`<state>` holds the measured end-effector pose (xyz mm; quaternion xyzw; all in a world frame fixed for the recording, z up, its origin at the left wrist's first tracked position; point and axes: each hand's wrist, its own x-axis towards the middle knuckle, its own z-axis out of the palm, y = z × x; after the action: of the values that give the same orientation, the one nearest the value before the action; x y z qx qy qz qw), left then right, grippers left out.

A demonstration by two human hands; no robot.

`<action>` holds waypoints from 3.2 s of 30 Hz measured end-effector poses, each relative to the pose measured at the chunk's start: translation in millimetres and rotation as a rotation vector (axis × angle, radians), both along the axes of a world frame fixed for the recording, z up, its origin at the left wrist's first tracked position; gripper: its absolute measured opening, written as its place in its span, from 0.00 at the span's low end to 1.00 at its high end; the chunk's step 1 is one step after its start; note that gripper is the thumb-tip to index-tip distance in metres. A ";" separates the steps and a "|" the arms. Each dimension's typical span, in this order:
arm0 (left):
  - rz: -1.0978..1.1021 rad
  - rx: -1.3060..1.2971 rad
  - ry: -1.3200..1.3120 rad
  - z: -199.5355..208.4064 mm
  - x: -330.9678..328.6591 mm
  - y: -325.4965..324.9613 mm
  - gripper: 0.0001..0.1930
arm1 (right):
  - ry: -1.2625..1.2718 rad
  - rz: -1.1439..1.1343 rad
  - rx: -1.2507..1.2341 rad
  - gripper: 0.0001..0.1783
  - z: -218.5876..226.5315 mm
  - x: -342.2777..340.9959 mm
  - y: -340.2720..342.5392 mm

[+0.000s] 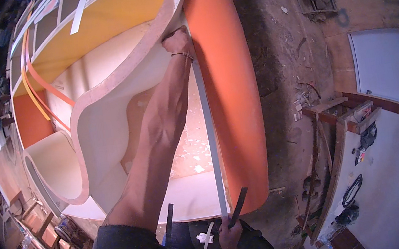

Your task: The person applies a strip of white edging tape to the curved edge of a wooden furniture component, then uses a handheld power sander to smooth the edges of the tape and the wood.

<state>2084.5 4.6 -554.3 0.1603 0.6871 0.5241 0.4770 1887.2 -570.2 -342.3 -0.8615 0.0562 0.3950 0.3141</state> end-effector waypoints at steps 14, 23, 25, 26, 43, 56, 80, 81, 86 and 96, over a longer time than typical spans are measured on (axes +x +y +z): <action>-0.080 0.051 -0.153 -27.7 -3.3 5.9 0.19 | -0.036 -0.002 -0.025 0.15 3.6 3.1 7.7; -0.065 -0.036 -0.195 -31.1 -9.6 9.7 0.18 | -0.058 0.010 -0.014 0.14 -0.3 4.1 1.6; -0.072 -0.027 -0.184 -27.2 -9.2 6.6 0.18 | -0.052 -0.021 0.002 0.15 0.4 1.9 2.9; -0.076 -0.016 -0.173 -26.4 -9.5 6.0 0.18 | -0.052 -0.019 0.002 0.15 1.0 1.8 3.7; -0.088 -0.028 -0.171 -21.7 -13.9 7.3 0.22 | -0.063 0.039 -0.014 0.16 5.8 3.7 6.0; -0.065 -0.008 -0.130 -46.8 -10.7 15.1 0.16 | -0.027 0.002 0.003 0.16 8.7 3.8 7.6; -0.093 -0.123 -0.144 -19.7 -14.9 7.7 0.18 | -0.040 0.064 -0.033 0.13 3.3 1.0 -0.9; -0.090 -0.127 -0.142 -20.2 -15.8 7.4 0.18 | -0.038 0.067 -0.033 0.13 4.0 1.7 0.8; -0.075 -0.011 -0.194 -26.9 -10.8 14.3 0.16 | -0.047 0.061 -0.024 0.12 4.9 0.3 3.2; -0.019 -0.006 -0.206 -45.7 -8.5 19.0 0.12 | -0.030 0.039 -0.029 0.12 1.9 -1.6 3.3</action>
<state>2076.0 23.6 -600.0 0.1107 0.6343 0.5313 0.5506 1885.6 -566.9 -340.4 -0.8726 0.0405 0.3874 0.2947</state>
